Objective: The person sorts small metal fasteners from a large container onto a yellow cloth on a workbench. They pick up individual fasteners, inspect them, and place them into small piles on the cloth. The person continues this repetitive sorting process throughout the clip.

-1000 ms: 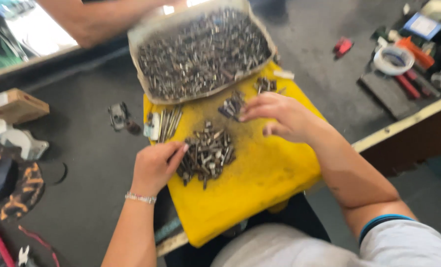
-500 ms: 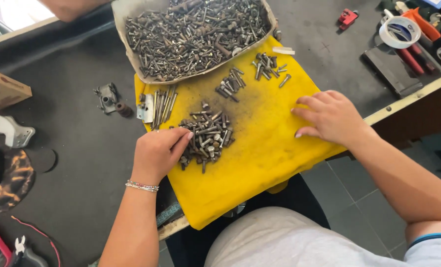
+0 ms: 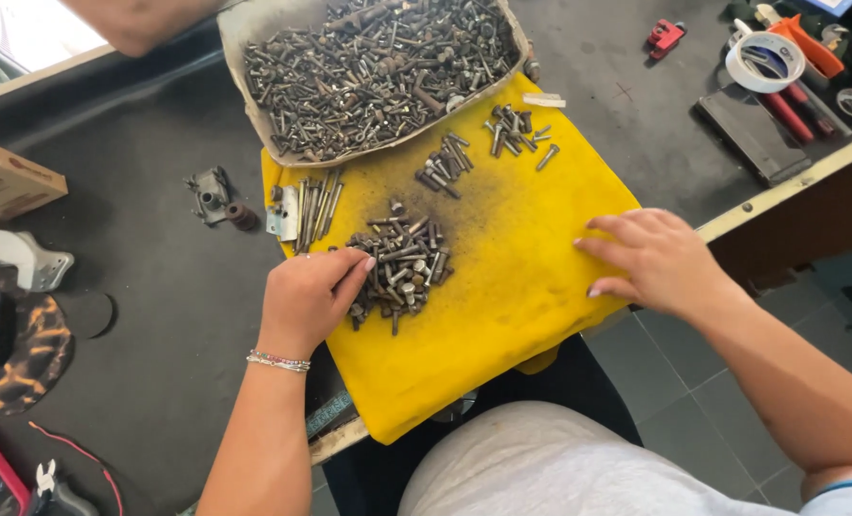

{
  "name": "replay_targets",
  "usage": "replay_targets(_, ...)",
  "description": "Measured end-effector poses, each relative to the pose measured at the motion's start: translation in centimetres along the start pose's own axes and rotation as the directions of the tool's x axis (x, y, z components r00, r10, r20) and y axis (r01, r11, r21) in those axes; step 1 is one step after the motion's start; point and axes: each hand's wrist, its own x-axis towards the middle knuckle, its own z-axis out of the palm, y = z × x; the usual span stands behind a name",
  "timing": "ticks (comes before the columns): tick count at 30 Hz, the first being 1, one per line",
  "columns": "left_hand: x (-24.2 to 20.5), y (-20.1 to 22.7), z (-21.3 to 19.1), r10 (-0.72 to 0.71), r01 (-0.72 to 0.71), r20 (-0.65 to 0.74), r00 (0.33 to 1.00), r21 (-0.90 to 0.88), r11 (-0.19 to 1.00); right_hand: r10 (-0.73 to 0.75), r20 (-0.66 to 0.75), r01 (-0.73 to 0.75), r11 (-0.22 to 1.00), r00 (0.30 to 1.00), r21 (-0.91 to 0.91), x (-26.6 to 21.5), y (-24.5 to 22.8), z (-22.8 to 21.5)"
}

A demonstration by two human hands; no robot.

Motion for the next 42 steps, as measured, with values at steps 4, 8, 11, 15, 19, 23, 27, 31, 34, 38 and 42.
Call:
replay_targets(4, 0.5, 0.4, -0.6, 0.098, -0.099, 0.015, 0.995, 0.046, 0.994, 0.026, 0.032, -0.023, 0.995, 0.999, -0.092, 0.3, 1.9, -2.2)
replay_targets(8, 0.3, 0.2, -0.7, 0.102, -0.101, -0.025, 0.994, 0.048, 0.994, -0.102, -0.015, 0.102, 0.994, 0.995, 0.04, -1.1, 0.3, -0.6)
replay_targets(11, 0.5, 0.2, -0.8, 0.116, -0.114, -0.033, 0.993, 0.056, 0.992, -0.113, -0.063, 0.114, 0.993, 0.992, 0.017, -1.8, 0.0, -0.9)
replay_targets(15, 0.5, 0.4, -0.8, 0.119, -0.118, -0.018, 0.993, 0.047, 0.992, 0.093, -0.057, -0.1, 0.985, 0.994, -0.142, -3.7, 3.1, -0.6)
replay_targets(19, 0.4, 0.3, -0.7, 0.105, -0.105, -0.001, 0.994, 0.05, 0.993, 0.019, -0.002, -0.019, 0.992, 1.0, -0.129, -4.8, 0.5, -1.4)
replay_targets(23, 0.4, 0.4, -0.8, 0.104, -0.101, -0.032, 0.994, 0.077, 0.992, -0.007, -0.092, 0.005, 1.0, 0.996, -0.018, -6.8, -1.0, -0.2)
replay_targets(27, 0.7, 0.9, -1.0, 0.088, -0.089, 0.013, 0.996, 0.043, 0.995, 0.277, -0.271, -0.224, 0.952, 0.922, 0.21, -8.8, -0.1, 1.0)
replay_targets(31, 0.8, 0.9, -0.8, 0.082, -0.082, 0.024, 0.996, 0.014, 0.997, 0.398, -0.325, -0.285, 0.895, 0.858, 0.343, -9.4, -1.6, 2.5)
replay_targets(34, 0.5, 0.9, -0.8, 0.077, -0.077, 0.044, 0.996, 0.002, 0.997, 0.485, -0.282, -0.381, 0.856, 0.828, 0.35, -9.8, -2.4, 3.6)
replay_targets(38, 0.8, 0.7, -0.8, 0.094, -0.095, 0.025, 0.995, 0.038, 0.995, 0.389, -0.377, -0.333, 0.92, 0.841, 0.207, -10.0, -2.0, 4.7)
replay_targets(42, -0.4, -0.8, 1.3, 0.007, -0.007, -0.007, 1.0, 0.057, 0.998, 0.224, -0.505, -0.166, 0.973, 0.833, 0.159, -9.4, -2.6, 6.6)
